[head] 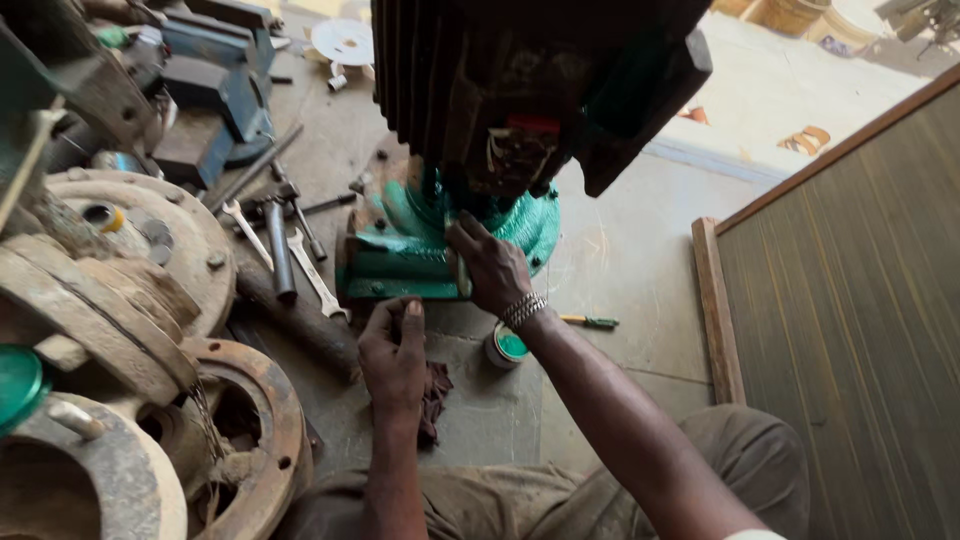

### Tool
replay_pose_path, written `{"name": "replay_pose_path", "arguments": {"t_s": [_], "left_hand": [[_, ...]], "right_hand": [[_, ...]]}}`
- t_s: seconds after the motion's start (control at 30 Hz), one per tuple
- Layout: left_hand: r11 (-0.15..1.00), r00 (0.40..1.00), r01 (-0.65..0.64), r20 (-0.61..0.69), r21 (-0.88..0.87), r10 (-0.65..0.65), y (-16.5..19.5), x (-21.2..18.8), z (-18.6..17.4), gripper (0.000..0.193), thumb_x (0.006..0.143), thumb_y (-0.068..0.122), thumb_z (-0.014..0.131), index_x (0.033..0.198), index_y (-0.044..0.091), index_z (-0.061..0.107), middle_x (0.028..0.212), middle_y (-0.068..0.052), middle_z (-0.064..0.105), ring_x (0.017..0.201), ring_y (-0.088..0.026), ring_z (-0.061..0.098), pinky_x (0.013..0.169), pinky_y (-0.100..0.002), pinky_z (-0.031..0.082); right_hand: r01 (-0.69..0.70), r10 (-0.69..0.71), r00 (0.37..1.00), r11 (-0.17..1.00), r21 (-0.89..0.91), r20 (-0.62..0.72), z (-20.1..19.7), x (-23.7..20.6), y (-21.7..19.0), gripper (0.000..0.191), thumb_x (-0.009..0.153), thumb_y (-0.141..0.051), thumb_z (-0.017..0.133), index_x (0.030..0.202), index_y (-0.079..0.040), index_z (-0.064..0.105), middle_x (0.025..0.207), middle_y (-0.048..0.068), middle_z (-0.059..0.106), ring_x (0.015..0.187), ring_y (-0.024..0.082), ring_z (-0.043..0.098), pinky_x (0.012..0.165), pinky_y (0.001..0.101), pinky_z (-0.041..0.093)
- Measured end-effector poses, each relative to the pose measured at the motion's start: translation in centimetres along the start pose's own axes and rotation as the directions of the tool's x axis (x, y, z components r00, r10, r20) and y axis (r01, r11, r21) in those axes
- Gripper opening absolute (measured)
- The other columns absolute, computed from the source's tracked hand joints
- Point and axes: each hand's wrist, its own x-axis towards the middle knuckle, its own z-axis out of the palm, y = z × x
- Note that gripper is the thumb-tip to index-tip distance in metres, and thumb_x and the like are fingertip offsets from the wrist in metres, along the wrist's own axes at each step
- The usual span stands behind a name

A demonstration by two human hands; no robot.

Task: The person sits on the floor and applies green paint with a brush to the housing of an electric motor pump, repeatedly dipping the brush into a small paint tin and brushing the base, mounting flange, and motor body, working the paint into different areas of the casing.

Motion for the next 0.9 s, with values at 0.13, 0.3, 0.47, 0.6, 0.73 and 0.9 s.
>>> {"name": "replay_pose_path", "arguments": {"t_s": [0.13, 0.3, 0.47, 0.6, 0.73, 0.9], "left_hand": [[0.998, 0.999, 0.002, -0.048, 0.055, 0.000, 2.5, 1.2, 1.1, 0.025, 0.096, 0.027, 0.070, 0.100, 0.003, 0.074, 0.074, 0.001, 0.062, 0.068, -0.007, 0.052, 0.062, -0.027, 0.046], [0.997, 0.997, 0.056, -0.055, 0.045, -0.053, 3.1, 1.0, 1.2, 0.025, 0.095, 0.028, 0.069, 0.104, 0.005, 0.076, 0.074, 0.001, 0.065, 0.067, -0.008, 0.055, 0.062, -0.028, 0.047], [0.999, 0.998, 0.037, -0.044, 0.015, -0.036, 2.6, 0.9, 0.5, 0.027, 0.098, 0.030, 0.067, 0.106, 0.005, 0.075, 0.076, 0.000, 0.065, 0.068, -0.009, 0.055, 0.061, -0.028, 0.048], [0.997, 0.998, 0.020, -0.056, 0.073, -0.016, 3.7, 0.7, 0.8, 0.027, 0.096, 0.030, 0.068, 0.105, 0.005, 0.075, 0.077, 0.002, 0.069, 0.068, -0.007, 0.059, 0.063, -0.027, 0.050], [0.995, 0.995, 0.095, -0.045, 0.021, -0.094, 4.3, 0.6, 0.9, 0.028, 0.096, 0.031, 0.068, 0.105, 0.005, 0.075, 0.074, -0.001, 0.064, 0.064, -0.010, 0.052, 0.058, -0.030, 0.045], [0.997, 0.995, 0.059, -0.082, 0.050, -0.055, 3.9, 1.1, 0.7, 0.028, 0.094, 0.031, 0.069, 0.102, 0.005, 0.075, 0.073, 0.002, 0.067, 0.064, -0.007, 0.056, 0.059, -0.028, 0.048]], "right_hand": [[-0.063, 0.065, 0.997, 0.997, 0.040, -0.035, -1.7, 1.1, -0.6, 0.019, 0.095, -0.025, 0.062, 0.112, -0.015, 0.062, 0.139, 0.019, 0.060, 0.083, 0.042, 0.070, 0.067, 0.0512, 0.058], [0.033, -0.022, 0.997, 0.986, 0.161, -0.071, -4.6, 0.9, 2.0, 0.020, 0.094, -0.018, 0.062, 0.112, -0.011, 0.067, 0.121, 0.016, 0.072, 0.076, 0.036, 0.072, 0.063, 0.0447, 0.058], [-0.159, 0.245, 0.950, 0.913, 0.376, -0.194, -4.9, -1.3, 4.3, 0.014, 0.095, -0.011, 0.068, 0.108, -0.008, 0.071, 0.096, 0.010, 0.078, 0.072, 0.023, 0.077, 0.061, 0.0353, 0.061], [-0.135, 0.381, 0.882, 0.769, 0.625, -0.278, -3.4, -0.6, 3.0, 0.016, 0.094, -0.008, 0.071, 0.109, -0.005, 0.066, 0.095, 0.008, 0.076, 0.081, 0.021, 0.079, 0.065, 0.0328, 0.063], [0.114, 0.014, 0.869, 0.967, 0.228, -0.495, -0.8, 2.0, 1.5, 0.015, 0.093, -0.007, 0.074, 0.108, -0.004, 0.070, 0.105, 0.012, 0.067, 0.088, 0.028, 0.070, 0.070, 0.0371, 0.057], [0.095, -0.023, 0.789, 0.992, 0.085, -0.615, 2.2, 5.3, 1.7, 0.022, 0.094, -0.012, 0.076, 0.115, -0.007, 0.074, 0.113, 0.012, 0.070, 0.098, 0.032, 0.068, 0.080, 0.0430, 0.057]]}}
